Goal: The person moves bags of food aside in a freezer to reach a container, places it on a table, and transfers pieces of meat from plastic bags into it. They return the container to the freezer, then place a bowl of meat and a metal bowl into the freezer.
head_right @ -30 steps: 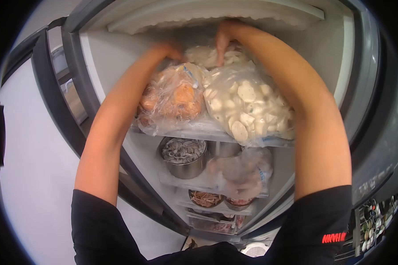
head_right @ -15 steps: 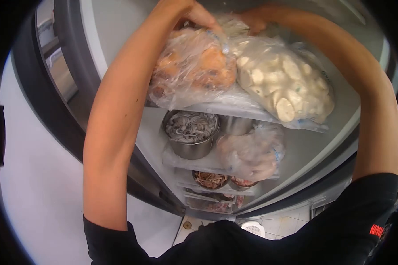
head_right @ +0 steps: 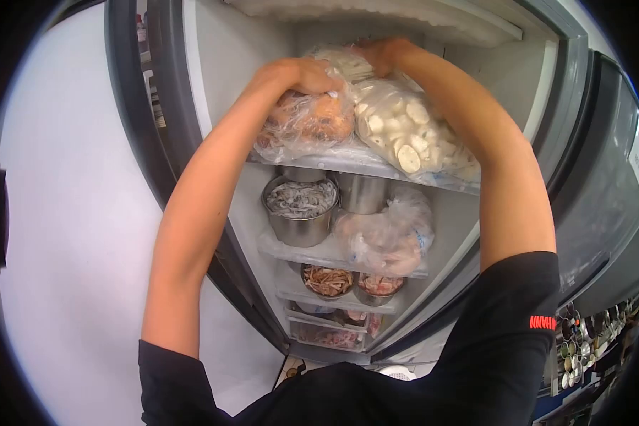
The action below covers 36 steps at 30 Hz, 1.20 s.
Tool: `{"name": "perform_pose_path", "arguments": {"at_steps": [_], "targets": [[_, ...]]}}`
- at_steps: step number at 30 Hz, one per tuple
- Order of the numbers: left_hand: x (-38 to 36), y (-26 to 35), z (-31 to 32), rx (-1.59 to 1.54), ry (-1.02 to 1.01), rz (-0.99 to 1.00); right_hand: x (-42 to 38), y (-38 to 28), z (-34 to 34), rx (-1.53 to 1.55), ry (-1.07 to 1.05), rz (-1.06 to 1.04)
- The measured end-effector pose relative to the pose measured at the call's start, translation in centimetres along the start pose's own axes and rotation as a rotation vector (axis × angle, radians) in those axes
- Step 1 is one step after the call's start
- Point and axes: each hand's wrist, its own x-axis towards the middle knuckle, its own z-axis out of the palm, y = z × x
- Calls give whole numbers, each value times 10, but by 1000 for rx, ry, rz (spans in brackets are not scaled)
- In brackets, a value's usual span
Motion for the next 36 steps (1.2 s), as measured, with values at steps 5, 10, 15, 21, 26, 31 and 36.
{"name": "perform_pose_path", "arguments": {"at_steps": [5, 10, 15, 21, 26, 31, 36], "targets": [[49, -31, 21, 28, 158, 101, 5, -1, 18, 0, 213, -99], [24, -29, -1, -139, 364, 31, -12, 4, 21, 64, 247, -54], [-45, -3, -39, -274, 604, 34, 14, 35, 45, -81, 373, -127], [-63, -10, -48, -270, 769, 52, 33, 32, 66, -68, 204, -378], [-53, -14, -42, -269, 873, 28, 13, 24, -6, 417, -268, -242], [5, -33, -38, -268, 893, 55, 1, 11, -2, 133, -107, 2], [41, -27, -36, -383, 894, 32, 1, 1, 1, 109, -159, -51]]}}
